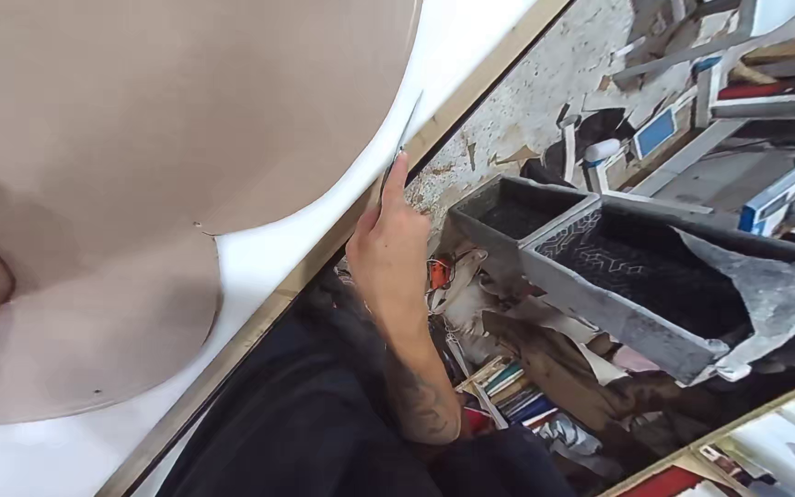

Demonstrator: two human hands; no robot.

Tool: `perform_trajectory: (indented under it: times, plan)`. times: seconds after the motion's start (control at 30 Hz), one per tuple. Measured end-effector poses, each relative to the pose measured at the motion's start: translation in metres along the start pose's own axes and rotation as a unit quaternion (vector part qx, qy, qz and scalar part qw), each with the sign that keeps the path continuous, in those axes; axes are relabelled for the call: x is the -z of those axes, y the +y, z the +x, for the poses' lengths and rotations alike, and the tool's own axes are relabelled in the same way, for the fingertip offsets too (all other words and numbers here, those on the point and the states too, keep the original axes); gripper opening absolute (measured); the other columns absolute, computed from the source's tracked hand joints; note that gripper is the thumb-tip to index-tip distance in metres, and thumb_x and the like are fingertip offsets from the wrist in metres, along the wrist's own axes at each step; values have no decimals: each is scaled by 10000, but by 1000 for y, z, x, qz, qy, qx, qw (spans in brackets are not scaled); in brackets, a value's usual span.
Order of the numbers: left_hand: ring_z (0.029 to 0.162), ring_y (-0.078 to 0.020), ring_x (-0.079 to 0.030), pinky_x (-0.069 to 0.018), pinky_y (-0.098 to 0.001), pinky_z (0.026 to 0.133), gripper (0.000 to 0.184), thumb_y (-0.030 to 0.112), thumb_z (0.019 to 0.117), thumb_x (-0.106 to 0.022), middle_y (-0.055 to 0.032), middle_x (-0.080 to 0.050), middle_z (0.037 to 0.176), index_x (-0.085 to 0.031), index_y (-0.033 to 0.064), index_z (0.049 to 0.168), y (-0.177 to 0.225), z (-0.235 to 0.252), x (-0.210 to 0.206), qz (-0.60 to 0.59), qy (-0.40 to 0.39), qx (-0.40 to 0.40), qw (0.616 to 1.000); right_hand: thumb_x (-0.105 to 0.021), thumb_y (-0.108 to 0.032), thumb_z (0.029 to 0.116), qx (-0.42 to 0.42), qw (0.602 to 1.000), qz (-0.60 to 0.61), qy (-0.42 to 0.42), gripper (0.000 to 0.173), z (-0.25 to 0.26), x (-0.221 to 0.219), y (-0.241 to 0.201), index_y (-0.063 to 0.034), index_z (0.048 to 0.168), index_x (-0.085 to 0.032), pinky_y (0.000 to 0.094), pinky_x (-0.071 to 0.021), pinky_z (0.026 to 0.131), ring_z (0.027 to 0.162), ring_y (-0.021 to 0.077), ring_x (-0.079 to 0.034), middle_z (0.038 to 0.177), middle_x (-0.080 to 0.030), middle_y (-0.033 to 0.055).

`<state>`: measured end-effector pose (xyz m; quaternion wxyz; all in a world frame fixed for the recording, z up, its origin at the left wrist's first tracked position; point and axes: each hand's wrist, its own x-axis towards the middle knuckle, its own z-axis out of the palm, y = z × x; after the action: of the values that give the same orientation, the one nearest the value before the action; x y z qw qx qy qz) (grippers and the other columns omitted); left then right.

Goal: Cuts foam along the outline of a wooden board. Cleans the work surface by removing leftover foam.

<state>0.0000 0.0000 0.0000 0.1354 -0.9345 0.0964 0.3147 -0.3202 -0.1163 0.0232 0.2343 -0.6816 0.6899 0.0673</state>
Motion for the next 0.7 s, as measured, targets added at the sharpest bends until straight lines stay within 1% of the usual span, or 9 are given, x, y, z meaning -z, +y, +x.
perform_trajectory:
  times: [0.07, 0.1, 0.13, 0.2, 0.27, 0.33, 0.4, 0.53, 0.7]
  plan:
    - [987, -197, -675, -528, -340, 913, 269, 152, 1051, -545, -207, -697, 1080, -678, -66, 1136, -9, 6, 3, -61, 0, -75, 995, -513, -158, 1021, -14, 1000, -8, -7, 669, -5, -2, -2, -27, 1626, -261, 326, -545, 521, 566, 165, -632, 763, -640, 64]
    - [1073, -217, -652, -504, -366, 979, 315, 179, 1058, -522, -222, -674, 1158, -647, -67, 1211, -16, 12, 2, -68, 0, -113, 991, -517, -155, 1019, -18, 1000, -2, -6, 672, -8, -3, -3, -26, 1626, -259, 328, -546, 524, 564, 167, -630, 764, -639, 67]
    - [1144, -263, -649, -497, -424, 1013, 379, 234, 1052, -500, -244, -667, 1206, -637, -58, 1252, -27, 21, -2, -66, 28, -163, 984, -523, -153, 1014, -20, 1000, 4, -4, 680, -10, -5, -3, -22, 1626, -257, 325, -545, 524, 561, 163, -626, 760, -634, 65]
    - [1295, -367, -566, -417, -548, 1096, 544, 352, 1084, -342, -306, -591, 1338, -542, -57, 1382, -41, 36, -7, -64, 65, -247, 965, -541, -144, 1000, -19, 1000, 20, 8, 686, -16, -10, -4, -3, 1616, -272, 319, -537, 519, 554, 162, -619, 728, -620, 57]
    - [1301, -310, -572, -413, -514, 1115, 650, 485, 1089, -264, -255, -612, 1338, -557, -17, 1381, -38, 42, -9, -97, 106, -241, 960, -551, -139, 995, -19, 999, 39, 17, 686, -19, -14, -7, 5, 1610, -284, 316, -538, 521, 557, 163, -621, 719, -624, 58]
    - [1260, -231, -598, -431, -437, 1113, 661, 524, 1083, -301, -204, -641, 1299, -572, -13, 1356, -35, 43, -9, -135, 143, -248, 948, -554, -142, 996, -28, 998, 58, 17, 690, -23, -16, -9, -16, 1617, -282, 325, -539, 528, 567, 162, -624, 728, -631, 60]
    - [1339, -177, -555, -387, -375, 1171, 693, 574, 1070, -336, -158, -616, 1390, -524, 16, 1436, -44, 57, -13, -134, 175, -257, 941, -559, -146, 999, -38, 996, 85, 14, 692, -28, -17, -11, -32, 1622, -280, 329, -539, 517, 558, 156, -620, 724, -633, 57]
    - [1462, -224, -420, -298, -419, 1232, 753, 591, 1055, -354, -156, -449, 1568, -329, 56, 1584, -62, 87, -23, -111, 202, -261, 937, -536, -130, 1010, -51, 985, 162, 0, 679, -32, -13, -17, -21, 1623, -264, 298, -569, 478, 495, 98, -621, 675, -642, 36]
    - [1529, -227, -302, -195, -412, 1272, 768, 572, 1056, -361, -155, -331, 1643, -260, 53, 1612, -58, 85, -20, -119, 217, -313, 917, -525, -149, 1010, -90, 989, 117, -24, 684, -36, -12, -32, -30, 1627, -255, 312, -553, 494, 509, 117, -617, 651, -614, 23]
